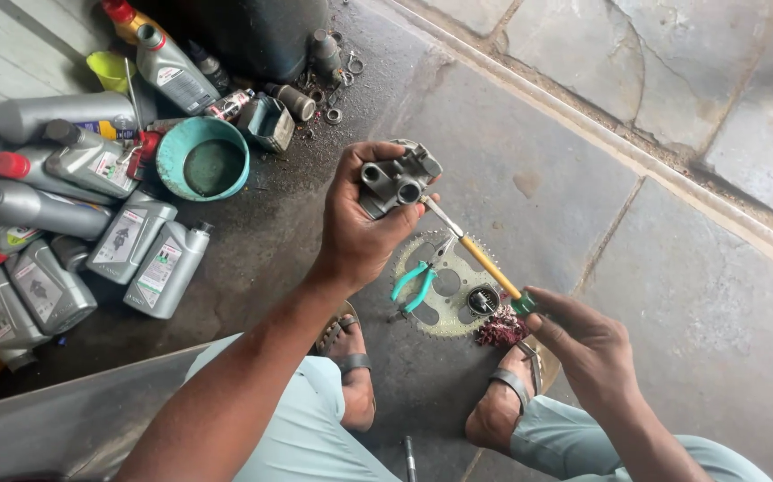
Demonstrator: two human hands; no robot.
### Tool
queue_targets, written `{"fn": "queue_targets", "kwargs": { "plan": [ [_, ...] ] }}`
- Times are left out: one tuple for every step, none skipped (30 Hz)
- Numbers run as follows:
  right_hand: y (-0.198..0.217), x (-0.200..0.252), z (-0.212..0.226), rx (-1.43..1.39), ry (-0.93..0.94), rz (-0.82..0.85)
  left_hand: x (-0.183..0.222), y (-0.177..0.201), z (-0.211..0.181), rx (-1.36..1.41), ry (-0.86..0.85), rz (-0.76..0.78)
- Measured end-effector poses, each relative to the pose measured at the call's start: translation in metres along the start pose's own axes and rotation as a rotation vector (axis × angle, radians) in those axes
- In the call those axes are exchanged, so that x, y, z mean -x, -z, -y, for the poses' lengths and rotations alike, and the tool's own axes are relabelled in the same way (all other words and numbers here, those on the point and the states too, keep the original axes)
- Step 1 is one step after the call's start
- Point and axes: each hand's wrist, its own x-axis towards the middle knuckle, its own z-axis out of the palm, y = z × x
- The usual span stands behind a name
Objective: Using a screwdriver and hands to disassemble and inspect a motorcycle carburetor.
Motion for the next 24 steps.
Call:
{"fn": "queue_targets", "kwargs": {
  "plan": [
    [-0.001, 0.001, 0.001, 0.039, 0.012, -0.049, 0.0, 0.0, 0.0, -0.001, 0.011, -0.001],
    [-0.001, 0.002, 0.002, 0.042, 0.011, -0.046, 0.001, -0.001, 0.0, -0.001, 0.012, -0.006],
    [-0.002, 0.002, 0.002, 0.017, 0.059, -0.071, 0.002, -0.002, 0.0, -0.003, 0.015, -0.006],
    [-0.002, 0.003, 0.003, -0.007, 0.107, -0.096, 0.002, -0.003, 0.0, -0.005, 0.019, -0.006],
    [-0.001, 0.003, 0.004, -0.007, 0.108, -0.099, 0.001, -0.003, 0.0, -0.003, 0.017, -0.004],
    [0.0, 0.003, 0.005, 0.007, 0.102, -0.09, 0.001, -0.002, 0.0, 0.002, 0.017, -0.005],
    [0.0, 0.003, 0.006, 0.02, 0.094, -0.081, 0.001, -0.002, 0.001, 0.008, 0.019, -0.007],
    [0.0, 0.004, 0.007, 0.021, 0.092, -0.083, 0.0, -0.002, 0.0, 0.011, 0.021, -0.006],
    [-0.001, 0.005, 0.009, 0.014, 0.095, -0.071, 0.001, -0.001, -0.002, 0.034, 0.053, -0.021],
    [-0.002, 0.006, 0.011, 0.006, 0.099, -0.059, 0.001, -0.001, -0.003, 0.058, 0.085, -0.036],
    [-0.003, 0.007, 0.013, 0.006, 0.096, -0.059, 0.002, -0.001, -0.003, 0.058, 0.088, -0.037],
    [-0.003, 0.009, 0.016, 0.048, 0.18, -0.05, 0.002, -0.001, -0.004, 0.116, 0.119, -0.053],
    [-0.004, 0.009, 0.019, 0.09, 0.265, -0.041, 0.002, -0.001, -0.005, 0.174, 0.15, -0.069],
    [-0.005, 0.01, 0.021, 0.09, 0.263, -0.041, 0.001, -0.001, -0.006, 0.175, 0.152, -0.069],
    [-0.005, 0.011, 0.024, 0.187, 0.282, -0.084, 0.001, -0.001, -0.007, 0.204, 0.186, -0.083],
    [-0.005, 0.012, 0.026, 0.284, 0.3, -0.128, 0.001, 0.0, -0.008, 0.234, 0.221, -0.097],
    [-0.005, 0.012, 0.024, 0.284, 0.298, -0.127, 0.001, 0.001, -0.007, 0.235, 0.224, -0.097],
    [-0.005, 0.012, 0.022, 0.269, 0.309, -0.116, 0.001, 0.002, -0.007, 0.243, 0.224, -0.089],
    [-0.005, 0.013, 0.02, 0.254, 0.319, -0.106, 0.001, 0.003, -0.006, 0.252, 0.226, -0.079],
    [-0.006, 0.013, 0.02, 0.254, 0.315, -0.107, 0.0, 0.004, -0.006, 0.254, 0.23, -0.079],
    [-0.006, 0.013, 0.02, 0.276, 0.301, -0.115, 0.0, 0.004, -0.006, 0.253, 0.24, -0.073],
    [-0.007, 0.014, 0.019, 0.297, 0.287, -0.123, 0.0, 0.005, -0.006, 0.251, 0.249, -0.067],
    [-0.006, 0.014, 0.017, 0.298, 0.285, -0.122, 0.0, 0.005, -0.006, 0.252, 0.251, -0.069],
    [-0.005, 0.014, 0.015, 0.262, 0.253, -0.118, 0.0, 0.005, -0.006, 0.241, 0.259, -0.073]
  ]
}}
